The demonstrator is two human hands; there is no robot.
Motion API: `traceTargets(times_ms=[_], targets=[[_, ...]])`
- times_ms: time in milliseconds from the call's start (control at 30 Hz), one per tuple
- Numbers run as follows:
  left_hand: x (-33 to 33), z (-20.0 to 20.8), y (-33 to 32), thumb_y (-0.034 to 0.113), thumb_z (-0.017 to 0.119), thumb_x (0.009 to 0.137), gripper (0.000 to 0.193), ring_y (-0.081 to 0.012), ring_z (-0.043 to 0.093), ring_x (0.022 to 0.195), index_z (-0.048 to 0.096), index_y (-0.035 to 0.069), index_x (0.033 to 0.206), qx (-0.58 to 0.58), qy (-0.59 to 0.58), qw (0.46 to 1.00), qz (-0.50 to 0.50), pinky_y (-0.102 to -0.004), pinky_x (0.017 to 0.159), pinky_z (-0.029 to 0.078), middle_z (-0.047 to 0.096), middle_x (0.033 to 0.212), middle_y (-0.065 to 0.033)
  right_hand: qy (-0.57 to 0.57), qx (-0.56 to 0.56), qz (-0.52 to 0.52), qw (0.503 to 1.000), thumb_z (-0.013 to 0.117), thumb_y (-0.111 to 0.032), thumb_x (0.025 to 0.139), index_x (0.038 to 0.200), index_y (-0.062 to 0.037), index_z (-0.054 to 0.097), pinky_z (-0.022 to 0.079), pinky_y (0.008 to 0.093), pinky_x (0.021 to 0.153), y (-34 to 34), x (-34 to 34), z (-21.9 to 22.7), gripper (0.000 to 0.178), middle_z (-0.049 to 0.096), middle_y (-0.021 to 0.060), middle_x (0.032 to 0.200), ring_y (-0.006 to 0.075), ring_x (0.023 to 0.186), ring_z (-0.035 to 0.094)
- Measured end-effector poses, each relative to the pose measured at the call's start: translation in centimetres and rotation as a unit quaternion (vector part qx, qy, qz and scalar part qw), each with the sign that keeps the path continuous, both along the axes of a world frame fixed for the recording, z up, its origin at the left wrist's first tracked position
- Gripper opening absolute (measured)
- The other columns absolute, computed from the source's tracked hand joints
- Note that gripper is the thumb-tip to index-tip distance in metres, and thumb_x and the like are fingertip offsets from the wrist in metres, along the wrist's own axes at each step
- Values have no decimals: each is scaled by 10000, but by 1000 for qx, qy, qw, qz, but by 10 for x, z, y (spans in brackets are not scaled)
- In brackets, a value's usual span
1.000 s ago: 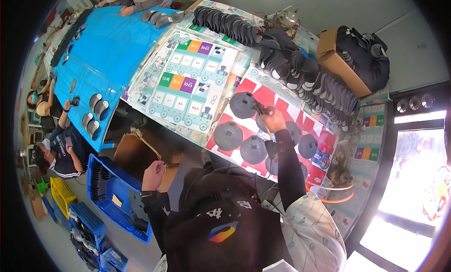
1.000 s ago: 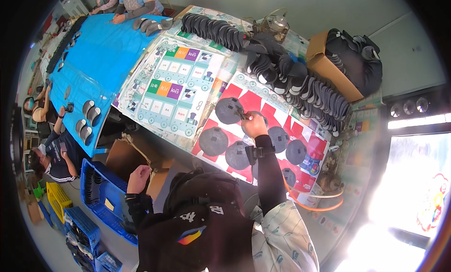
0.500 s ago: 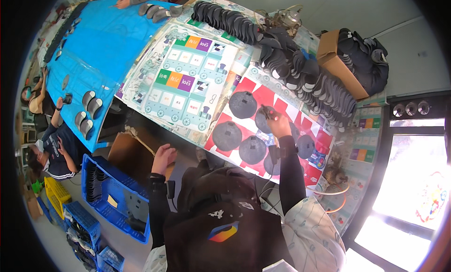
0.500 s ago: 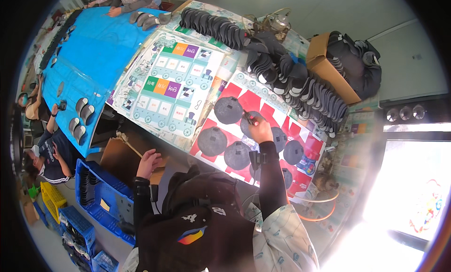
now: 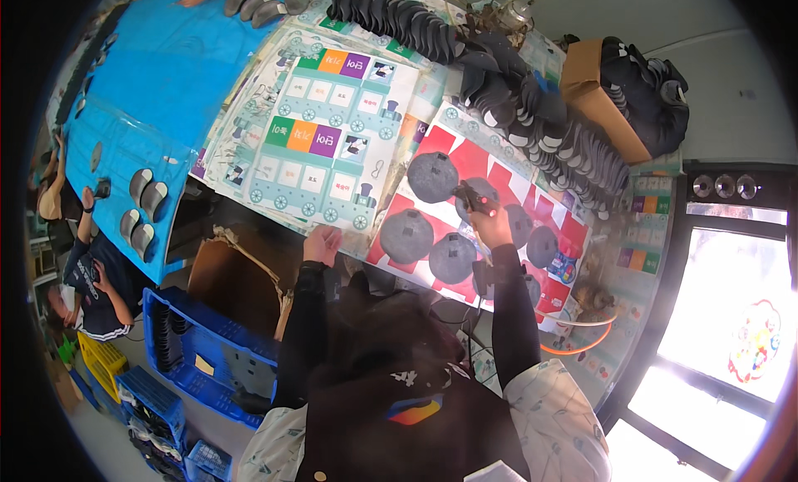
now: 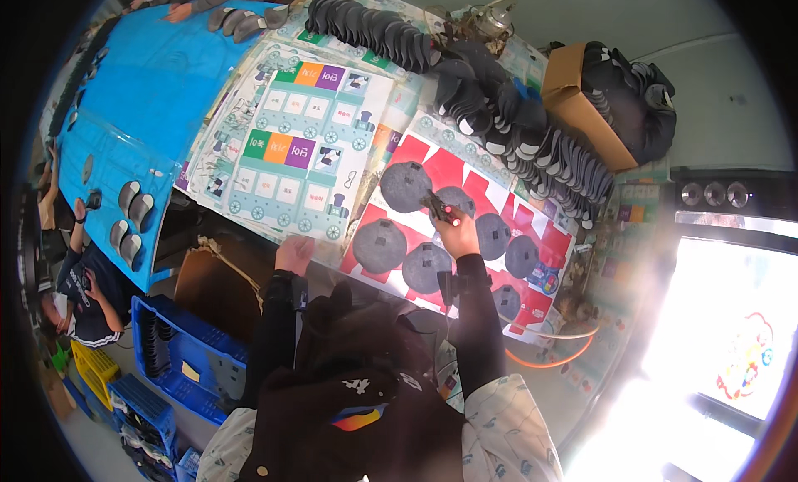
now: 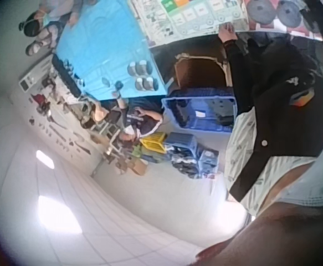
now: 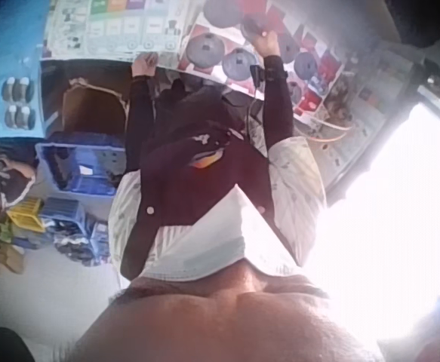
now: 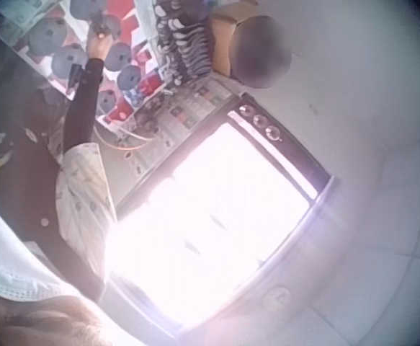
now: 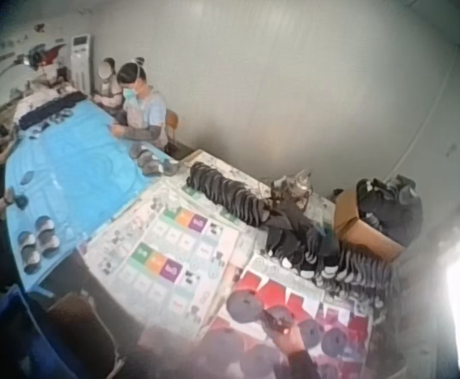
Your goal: Assembling shoe components by applying adhesive and positioning parts on a workspace.
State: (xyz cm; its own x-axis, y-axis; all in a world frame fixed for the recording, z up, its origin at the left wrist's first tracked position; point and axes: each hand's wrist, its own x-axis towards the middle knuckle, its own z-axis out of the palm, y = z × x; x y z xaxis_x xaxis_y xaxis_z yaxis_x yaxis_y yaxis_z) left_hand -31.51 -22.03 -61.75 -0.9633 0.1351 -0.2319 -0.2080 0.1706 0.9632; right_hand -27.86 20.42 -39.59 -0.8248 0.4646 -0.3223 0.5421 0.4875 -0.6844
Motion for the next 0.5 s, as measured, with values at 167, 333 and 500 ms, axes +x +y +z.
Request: traceTargets(times_ms=[167,333,500], targets=[[-30,43,19,141,645,964,220,-278,648,995,610,11,1138,356,-384,799,296,-355,797,584,643,1163,-132,-19,0,84,996,666,-187,804,1100,-14,712,538,462,814,-9,3,8,346,699,282,928,450,951,690],[-28,51,10,135,681,950,184,-209,638,887,586,59,1087,301,-356,845,263,-308,690,564,629,1043,-96,-8,91,58,994,663,-186,843,1025,-25,701,520,513,765,-20,-2,27,246,687,271,898,471,900,660],[-22,44,-8,91,680,937,160,-211,678,697,556,65,1034,220,-299,887,274,-283,549,566,661,881,-92,28,97,121,988,675,-208,857,1000,-37,686,518,538,733,-4,5,24,224,689,261,877,474,866,658]])
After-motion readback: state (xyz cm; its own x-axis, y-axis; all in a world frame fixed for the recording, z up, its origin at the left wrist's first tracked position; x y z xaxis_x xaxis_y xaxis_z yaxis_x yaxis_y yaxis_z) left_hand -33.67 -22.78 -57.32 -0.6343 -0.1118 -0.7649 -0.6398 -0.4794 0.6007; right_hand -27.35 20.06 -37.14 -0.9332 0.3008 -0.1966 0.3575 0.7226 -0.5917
